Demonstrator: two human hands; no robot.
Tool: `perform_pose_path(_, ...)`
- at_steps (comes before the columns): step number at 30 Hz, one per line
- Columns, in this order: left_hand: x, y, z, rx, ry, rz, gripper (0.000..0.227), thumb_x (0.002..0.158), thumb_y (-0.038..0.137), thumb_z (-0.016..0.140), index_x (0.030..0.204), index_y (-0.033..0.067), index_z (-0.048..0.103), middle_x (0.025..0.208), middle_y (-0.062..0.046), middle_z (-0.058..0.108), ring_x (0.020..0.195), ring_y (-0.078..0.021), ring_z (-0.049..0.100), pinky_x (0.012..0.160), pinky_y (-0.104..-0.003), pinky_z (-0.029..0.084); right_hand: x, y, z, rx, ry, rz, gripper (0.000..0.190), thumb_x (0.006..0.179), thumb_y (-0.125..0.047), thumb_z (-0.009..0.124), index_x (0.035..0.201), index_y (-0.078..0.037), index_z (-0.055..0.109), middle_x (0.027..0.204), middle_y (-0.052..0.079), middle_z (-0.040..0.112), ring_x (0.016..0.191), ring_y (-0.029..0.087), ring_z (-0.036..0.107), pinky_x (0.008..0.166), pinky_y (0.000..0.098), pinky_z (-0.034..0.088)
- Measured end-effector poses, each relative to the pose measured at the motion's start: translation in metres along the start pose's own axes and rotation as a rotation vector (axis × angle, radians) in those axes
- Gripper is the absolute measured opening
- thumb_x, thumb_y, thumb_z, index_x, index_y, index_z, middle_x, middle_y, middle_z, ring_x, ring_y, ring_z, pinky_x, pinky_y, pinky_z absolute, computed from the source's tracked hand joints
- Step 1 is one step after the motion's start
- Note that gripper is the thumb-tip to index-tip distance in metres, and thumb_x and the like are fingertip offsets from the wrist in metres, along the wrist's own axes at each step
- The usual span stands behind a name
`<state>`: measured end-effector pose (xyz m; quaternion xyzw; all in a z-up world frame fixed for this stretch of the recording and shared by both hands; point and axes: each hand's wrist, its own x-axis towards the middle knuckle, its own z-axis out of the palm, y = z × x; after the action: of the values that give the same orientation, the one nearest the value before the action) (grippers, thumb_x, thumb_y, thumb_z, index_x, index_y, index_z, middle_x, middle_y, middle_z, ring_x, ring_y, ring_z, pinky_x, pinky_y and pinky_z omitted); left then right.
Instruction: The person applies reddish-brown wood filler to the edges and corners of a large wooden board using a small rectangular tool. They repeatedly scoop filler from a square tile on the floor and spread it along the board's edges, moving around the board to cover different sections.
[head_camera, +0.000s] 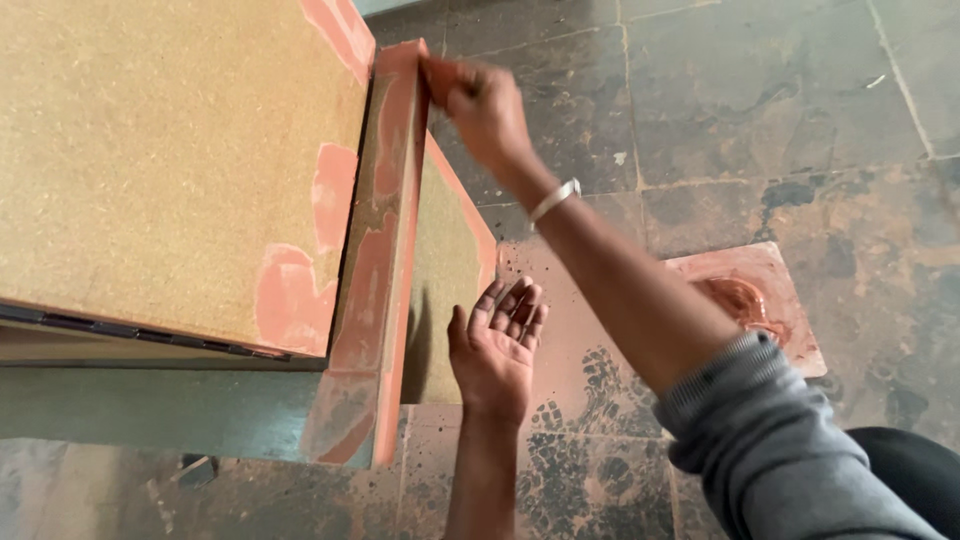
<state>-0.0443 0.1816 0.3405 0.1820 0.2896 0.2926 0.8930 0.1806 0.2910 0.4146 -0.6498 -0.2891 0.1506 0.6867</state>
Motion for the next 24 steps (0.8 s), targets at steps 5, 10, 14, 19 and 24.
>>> perform_pose_path(5,0.024,-0.008,-0.002,-0.024,-0.021,-0.011,0.071,0.102,0.05,0.029,0.148,-0.0033,0.039,0.148,-0.024,0.048,0.136,-0.0359,0.049,0.117,-0.051,0.038,-0.087,-0.015,-0.012,0.112,-0.107,-0.154,0.035,0.091,0.006,0.056,0.118,-0.006,0.073,0.112,0.011,0.075,0.09,0.01,0.071,0.078,0.0228,0.06)
perform_pose_path(10,0.043,-0.022,-0.003,-0.071,-0.058,-0.047,0.067,0.103,0.051,0.031,0.146,0.0006,0.042,0.148,-0.02,0.047,0.133,-0.0321,0.048,0.114,-0.048,0.038,-0.053,-0.004,-0.015,0.376,0.116,-0.063,0.034,0.096,0.008,0.05,0.118,-0.006,0.072,0.097,0.009,0.073,0.083,0.011,0.063,0.073,0.0235,0.056)
perform_pose_path(14,0.038,-0.022,-0.001,-0.036,-0.134,-0.047,0.067,0.101,0.053,0.03,0.146,0.0044,0.042,0.147,-0.017,0.049,0.131,-0.0291,0.05,0.112,-0.049,0.038,-0.048,0.008,0.022,0.387,0.113,-0.024,0.014,0.096,0.003,0.055,0.09,0.001,0.067,0.079,0.008,0.067,0.066,0.015,0.055,0.056,0.0325,0.048)
perform_pose_path(19,0.027,-0.017,0.002,0.007,-0.096,-0.048,0.069,0.104,0.052,0.031,0.149,0.0013,0.041,0.144,-0.022,0.05,0.131,-0.033,0.052,0.115,-0.05,0.039,-0.108,0.006,0.008,-0.566,-0.324,-0.217,0.029,0.109,-0.018,0.053,0.089,-0.001,0.066,0.073,0.016,0.064,0.057,0.021,0.057,0.057,0.0394,0.042)
perform_pose_path(24,0.014,-0.013,0.003,-0.077,-0.099,-0.024,0.07,0.101,0.05,0.033,0.147,-0.0013,0.038,0.146,-0.026,0.051,0.135,-0.0371,0.052,0.116,-0.051,0.039,-0.035,0.015,-0.026,-0.455,0.016,-0.007,0.054,0.115,-0.034,0.052,0.075,0.001,0.061,0.061,0.014,0.055,0.051,0.02,0.048,0.049,0.0378,0.04)
